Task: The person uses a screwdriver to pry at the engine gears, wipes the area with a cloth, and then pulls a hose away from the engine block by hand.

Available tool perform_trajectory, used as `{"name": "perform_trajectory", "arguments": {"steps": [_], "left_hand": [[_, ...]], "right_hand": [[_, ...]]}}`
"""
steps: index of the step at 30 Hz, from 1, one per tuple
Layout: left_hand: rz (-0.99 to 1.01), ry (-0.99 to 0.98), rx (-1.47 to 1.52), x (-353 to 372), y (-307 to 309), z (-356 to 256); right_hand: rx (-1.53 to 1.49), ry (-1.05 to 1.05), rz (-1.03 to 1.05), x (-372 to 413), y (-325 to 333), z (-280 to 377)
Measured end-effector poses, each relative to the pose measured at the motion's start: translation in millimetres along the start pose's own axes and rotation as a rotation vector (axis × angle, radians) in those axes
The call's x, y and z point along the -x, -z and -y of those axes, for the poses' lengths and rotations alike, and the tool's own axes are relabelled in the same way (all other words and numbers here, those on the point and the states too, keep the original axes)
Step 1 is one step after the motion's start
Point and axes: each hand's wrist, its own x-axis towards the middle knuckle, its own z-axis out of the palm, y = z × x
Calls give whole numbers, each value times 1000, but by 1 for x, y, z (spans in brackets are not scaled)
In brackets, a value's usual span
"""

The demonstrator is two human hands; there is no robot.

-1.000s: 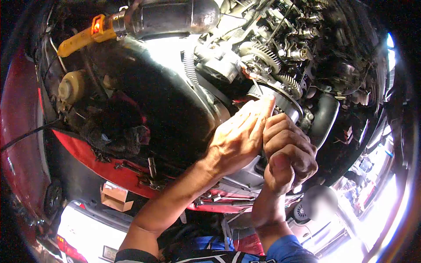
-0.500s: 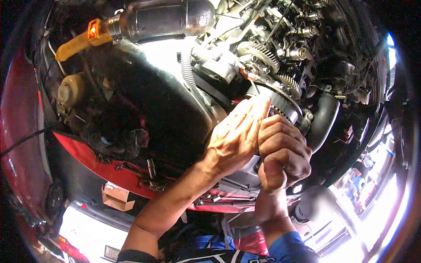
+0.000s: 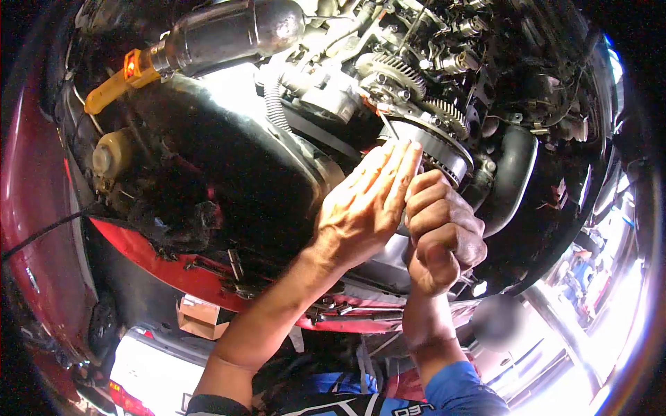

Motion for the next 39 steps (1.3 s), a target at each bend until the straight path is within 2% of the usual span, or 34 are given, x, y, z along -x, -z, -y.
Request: {"name": "perform_trajectory", "arguments": {"steps": [4,8,9,11,14,16,21,23,26,30,32,33,36,39], "left_hand": [[-33,28,-20,-1,-3,-2],[-2,36,-5,-1,-3,-3],[-2,41,3,0,-4,-2],[0,47,23,-2,-2,-3],[17,47,22,-3,-2,-3],[14,41,17,-3,-2,-3],[0,56,-12,-1,-2,-4],[22,117,19,5,-3,-7],[77,100,-84,2,4,-9],[-1,88,-73,1,-3,-9],[-4,65,-61,4,-9,-3],[8,103,-7,3,-7,-3],[-10,141,39,1,-2,-7],[3,107,46,1,-4,-3]], "right_hand": [[-75,1,-150,6,-6,-6],[116,-50,-98,10,3,2],[261,-82,-41,9,7,10],[757,-202,47,0,7,37],[988,-429,123,-6,4,61],[955,-631,148,-1,6,65],[843,-557,119,12,14,51],[778,-611,143,13,20,51],[686,-632,106,14,21,47],[592,-645,0,22,17,43],[579,-739,-3,16,13,51],[700,-658,98,14,16,49],[897,-639,285,-5,10,63],[951,-678,297,-15,6,69]]}}
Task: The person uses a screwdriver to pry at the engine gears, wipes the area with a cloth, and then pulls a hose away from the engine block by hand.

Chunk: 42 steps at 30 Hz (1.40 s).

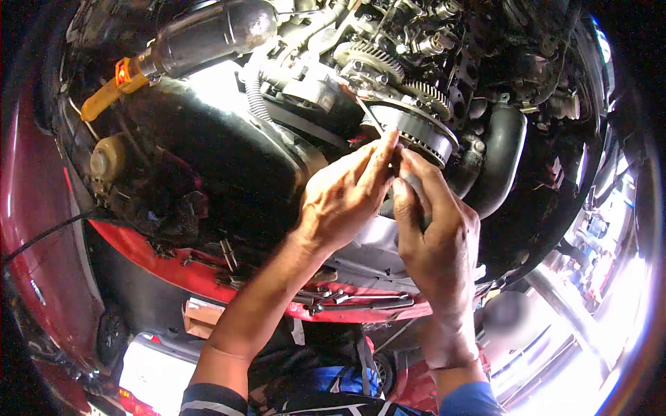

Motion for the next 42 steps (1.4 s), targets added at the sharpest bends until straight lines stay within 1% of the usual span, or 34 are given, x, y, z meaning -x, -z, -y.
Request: {"name": "perform_trajectory", "arguments": {"steps": [1,2,5,6,8,10,13,14,17,19,21,22,23,25,28,31,32,35,36,39,40,42], "left_hand": [[0,-18,-10,0,-1,1],[59,6,12,-1,-1,0],[-4,17,73,-1,-2,-1],[18,31,67,-1,0,-3],[63,58,50,-3,4,-4],[51,45,41,-2,1,-1],[42,25,19,2,-3,1],[38,18,24,2,-1,1],[62,30,23,-1,6,-5],[59,-1,-3,0,3,-2],[125,15,-25,2,4,-1],[135,10,-41,2,5,-1],[144,5,-56,1,6,-1],[150,4,-78,2,4,-1],[157,19,-105,1,2,0],[179,22,-138,0,5,-4],[202,35,-135,1,5,-4],[183,-1,-159,2,6,-4],[183,-5,-164,3,4,-3],[129,-44,-204,4,0,-1],[162,-29,-228,3,-2,-2],[162,-46,-234,-1,-1,-2]], "right_hand": [[35,-23,15,-1,2,2],[114,-51,49,-4,4,3],[-111,-102,50,-9,-3,-3],[-169,-177,70,-9,-4,-5],[-219,-148,25,-4,-13,-18],[-252,-148,-1,-1,-17,-23],[-259,0,-57,3,-25,-36],[-316,-67,-40,7,-25,-34],[-487,-142,-84,13,-34,-40],[-540,-153,-112,15,-38,-36],[-624,-177,-108,18,-40,-36],[-583,-218,-76,16,-37,-34],[-537,-193,-109,15,-38,-32],[-523,-282,-64,16,-32,-24],[-418,-354,-38,19,-33,-23],[-295,-295,-5,19,-39,-34],[-439,-277,-52,22,-47,-41],[-595,-368,44,24,-45,-42],[-562,-321,57,25,-45,-46],[-634,-382,64,26,-49,-55],[-681,-388,48,25,-52,-62],[-730,-361,-10,22,-58,-68]]}}
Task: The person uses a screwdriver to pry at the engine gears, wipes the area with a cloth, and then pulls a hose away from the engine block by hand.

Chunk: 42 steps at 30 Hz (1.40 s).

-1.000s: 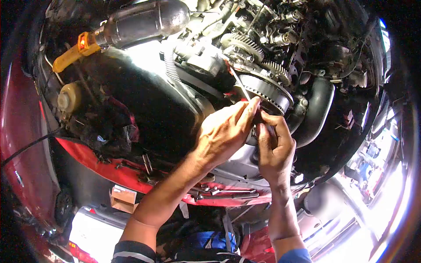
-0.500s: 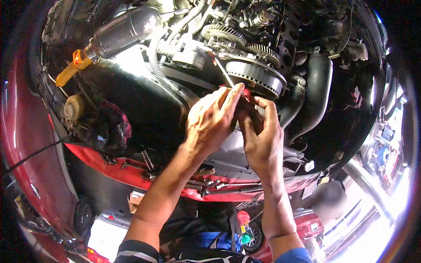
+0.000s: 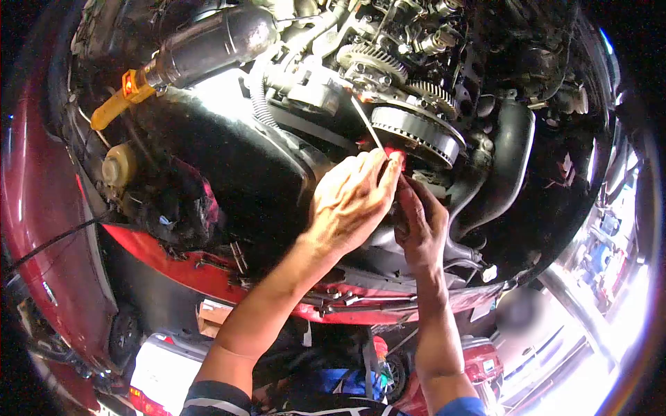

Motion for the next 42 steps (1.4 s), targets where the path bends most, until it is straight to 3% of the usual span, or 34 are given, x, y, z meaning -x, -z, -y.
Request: {"name": "perform_trajectory", "arguments": {"steps": [3,4,8,15,26,29,32,35,38,42], "left_hand": [[84,29,-36,2,-1,-1],[47,24,13,1,0,1],[32,19,127,-2,10,0],[-65,-12,214,-2,3,4],[68,-2,30,1,2,1],[85,-2,-19,2,3,1],[51,-6,-28,1,1,-1],[23,-29,-21,3,-3,2],[27,-23,65,-1,3,1],[-71,-16,236,-4,13,-5]], "right_hand": [[107,203,-98,3,-12,-2],[98,-121,-8,7,-2,22],[380,126,-42,11,-1,28],[607,92,-45,15,-6,56],[281,180,-44,3,-1,22],[102,109,4,1,4,6],[-117,-119,43,5,5,-4],[-49,-63,24,4,5,-13],[262,133,-22,7,7,24],[402,194,-56,7,17,54]]}}
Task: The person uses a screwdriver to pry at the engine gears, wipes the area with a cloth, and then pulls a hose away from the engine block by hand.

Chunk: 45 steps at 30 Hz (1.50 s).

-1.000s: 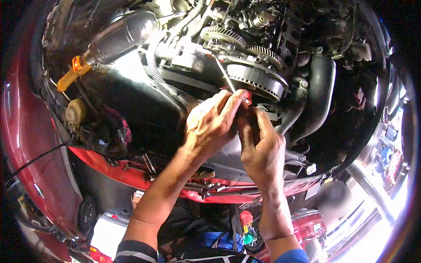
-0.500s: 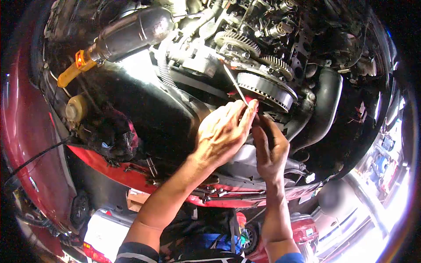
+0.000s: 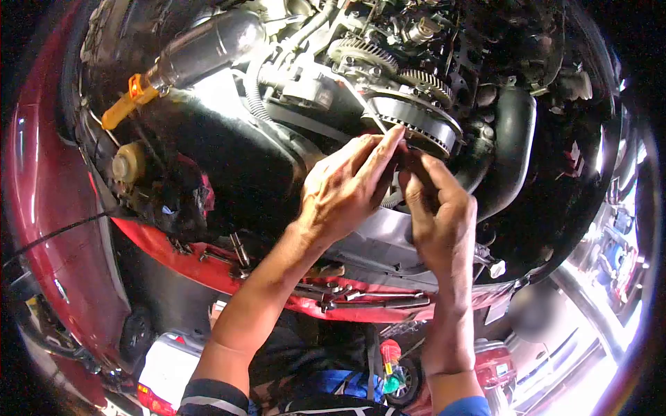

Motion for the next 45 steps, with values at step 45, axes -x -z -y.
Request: {"name": "perform_trajectory", "arguments": {"steps": [45], "left_hand": [[-181,93,123,-11,1,6]], "right_hand": [[931,685,342,-91,13,113]]}}
